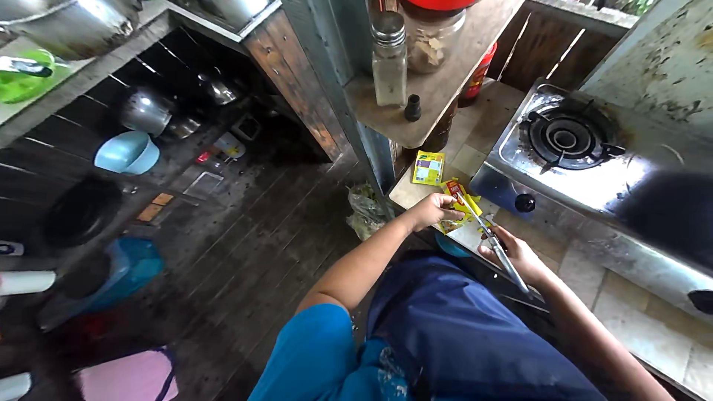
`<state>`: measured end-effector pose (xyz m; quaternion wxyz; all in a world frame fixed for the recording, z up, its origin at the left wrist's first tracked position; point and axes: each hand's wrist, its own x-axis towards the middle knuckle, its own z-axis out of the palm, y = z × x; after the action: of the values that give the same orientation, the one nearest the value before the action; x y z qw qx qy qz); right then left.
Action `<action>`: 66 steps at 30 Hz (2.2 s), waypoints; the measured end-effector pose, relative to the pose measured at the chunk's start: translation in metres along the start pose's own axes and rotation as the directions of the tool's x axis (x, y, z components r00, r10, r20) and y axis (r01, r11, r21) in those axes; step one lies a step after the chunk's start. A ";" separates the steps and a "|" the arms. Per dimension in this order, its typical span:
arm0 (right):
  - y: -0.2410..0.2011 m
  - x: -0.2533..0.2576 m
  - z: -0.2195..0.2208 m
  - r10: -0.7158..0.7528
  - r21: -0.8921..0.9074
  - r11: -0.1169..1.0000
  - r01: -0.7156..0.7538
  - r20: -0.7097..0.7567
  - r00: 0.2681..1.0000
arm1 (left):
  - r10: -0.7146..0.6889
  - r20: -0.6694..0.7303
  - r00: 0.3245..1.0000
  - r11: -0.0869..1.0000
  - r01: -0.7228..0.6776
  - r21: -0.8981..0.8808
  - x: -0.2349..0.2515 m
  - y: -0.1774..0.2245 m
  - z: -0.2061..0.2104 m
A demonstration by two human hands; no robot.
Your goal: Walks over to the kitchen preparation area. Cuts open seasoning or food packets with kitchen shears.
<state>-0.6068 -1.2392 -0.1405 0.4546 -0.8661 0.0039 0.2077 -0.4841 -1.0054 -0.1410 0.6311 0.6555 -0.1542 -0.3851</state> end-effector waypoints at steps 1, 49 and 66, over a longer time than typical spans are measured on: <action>0.001 0.000 0.000 0.000 -0.011 1.000 0.000 -0.015 1.000 | -0.003 -0.001 1.000 1.000 0.003 0.001 0.002 0.000 0.000; 0.067 0.037 -0.023 0.145 -0.364 0.909 -0.202 -0.180 0.973 | 0.553 -0.470 0.688 0.773 -0.212 0.598 0.027 -0.002 -0.056; 0.038 0.007 -0.079 -0.187 -0.293 0.935 0.200 0.073 0.980 | 0.358 -0.229 0.905 0.905 -0.276 0.322 -0.008 0.065 -0.028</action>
<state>-0.5797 -1.3225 -0.1335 0.3367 -0.9162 -0.1229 0.1791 -0.4509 -0.9901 -0.0801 0.6011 0.7526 -0.2213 -0.1524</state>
